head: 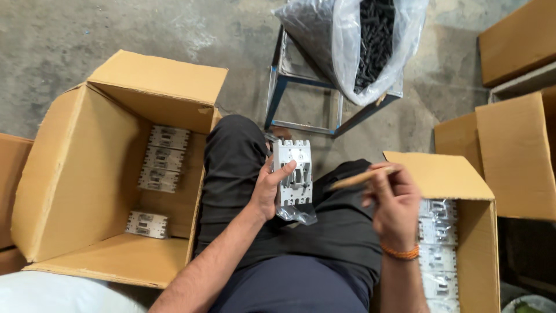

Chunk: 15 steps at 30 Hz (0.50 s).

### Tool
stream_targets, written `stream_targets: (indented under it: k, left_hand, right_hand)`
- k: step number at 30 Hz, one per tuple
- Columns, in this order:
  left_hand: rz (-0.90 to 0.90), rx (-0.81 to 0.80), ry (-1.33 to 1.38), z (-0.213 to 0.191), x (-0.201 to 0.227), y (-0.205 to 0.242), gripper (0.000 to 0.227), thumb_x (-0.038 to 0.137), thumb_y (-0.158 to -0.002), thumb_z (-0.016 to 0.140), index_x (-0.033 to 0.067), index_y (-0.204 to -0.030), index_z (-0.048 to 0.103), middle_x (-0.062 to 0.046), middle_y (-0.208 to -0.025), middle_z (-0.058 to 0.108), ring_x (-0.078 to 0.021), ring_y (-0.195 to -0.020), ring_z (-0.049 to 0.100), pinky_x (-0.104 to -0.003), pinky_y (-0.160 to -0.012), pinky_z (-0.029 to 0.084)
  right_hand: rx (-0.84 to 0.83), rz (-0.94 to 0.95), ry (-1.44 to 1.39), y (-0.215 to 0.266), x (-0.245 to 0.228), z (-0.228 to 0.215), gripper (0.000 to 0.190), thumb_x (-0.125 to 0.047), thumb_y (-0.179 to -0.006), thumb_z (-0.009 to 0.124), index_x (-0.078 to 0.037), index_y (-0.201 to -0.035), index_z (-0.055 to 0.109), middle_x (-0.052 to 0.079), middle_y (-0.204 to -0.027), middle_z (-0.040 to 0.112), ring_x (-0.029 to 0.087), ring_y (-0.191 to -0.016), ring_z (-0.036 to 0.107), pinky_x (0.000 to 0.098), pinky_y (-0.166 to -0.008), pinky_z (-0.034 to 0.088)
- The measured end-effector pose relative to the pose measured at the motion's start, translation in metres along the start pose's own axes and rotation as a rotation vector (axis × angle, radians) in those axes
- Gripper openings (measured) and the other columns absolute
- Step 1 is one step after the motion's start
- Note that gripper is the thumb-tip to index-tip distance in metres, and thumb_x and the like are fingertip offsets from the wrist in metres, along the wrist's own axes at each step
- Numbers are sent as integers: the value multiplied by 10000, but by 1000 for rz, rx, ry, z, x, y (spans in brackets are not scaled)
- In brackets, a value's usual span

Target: The person sits on the floor between two cardboard boxes and repeatedly picks up white plastic electrical components. They remove each component from a plastic bag, insert a small black piece using a wooden stick, and place the assembled unit into the right-hand box. The process is repeated for multiple units.

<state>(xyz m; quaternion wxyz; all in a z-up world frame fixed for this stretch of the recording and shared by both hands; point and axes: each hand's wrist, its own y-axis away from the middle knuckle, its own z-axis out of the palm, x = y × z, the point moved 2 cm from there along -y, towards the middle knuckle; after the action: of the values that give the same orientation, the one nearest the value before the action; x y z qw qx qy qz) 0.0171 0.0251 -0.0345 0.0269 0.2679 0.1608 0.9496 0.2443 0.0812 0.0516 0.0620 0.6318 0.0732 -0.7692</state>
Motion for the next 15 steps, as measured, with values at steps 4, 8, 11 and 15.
stream_targets:
  k: [4,8,11,15]
  left_hand:
    - [-6,-27,-23,0,-2,2,402,189,-918,748,52,-1257,580,-115,-998,708,-231,-865,739,-405,-748,637]
    - [-14,2,-4,0,-3,6,401,188,-901,736,88,-1248,562,-103,-996,711,-232,-860,748,-406,-753,642]
    - [-11,8,7,-1,-1,8,401,187,-911,729,88,-1260,560,-105,-997,712,-232,-860,749,-406,-754,641]
    - [-7,10,9,-1,-2,10,397,187,-918,725,85,-1266,564,-105,-1002,712,-234,-864,751,-404,-758,641]
  right_hand:
    - [-79,1,105,28,8,20,138,-111,-1080,539,-12,-1174,520,184,-1128,725,159,-805,712,264,-645,585]
    - [-94,-103,175,36,10,33,180,-104,-1083,533,-13,-1221,464,192,-1167,717,182,-875,736,290,-713,627]
    - [-96,-145,196,38,12,38,186,-93,-1083,549,-5,-1222,462,188,-1176,720,179,-894,732,293,-734,631]
    - [-91,-139,221,40,15,40,197,-98,-1074,566,2,-1216,471,185,-1163,723,175,-891,735,296,-741,634]
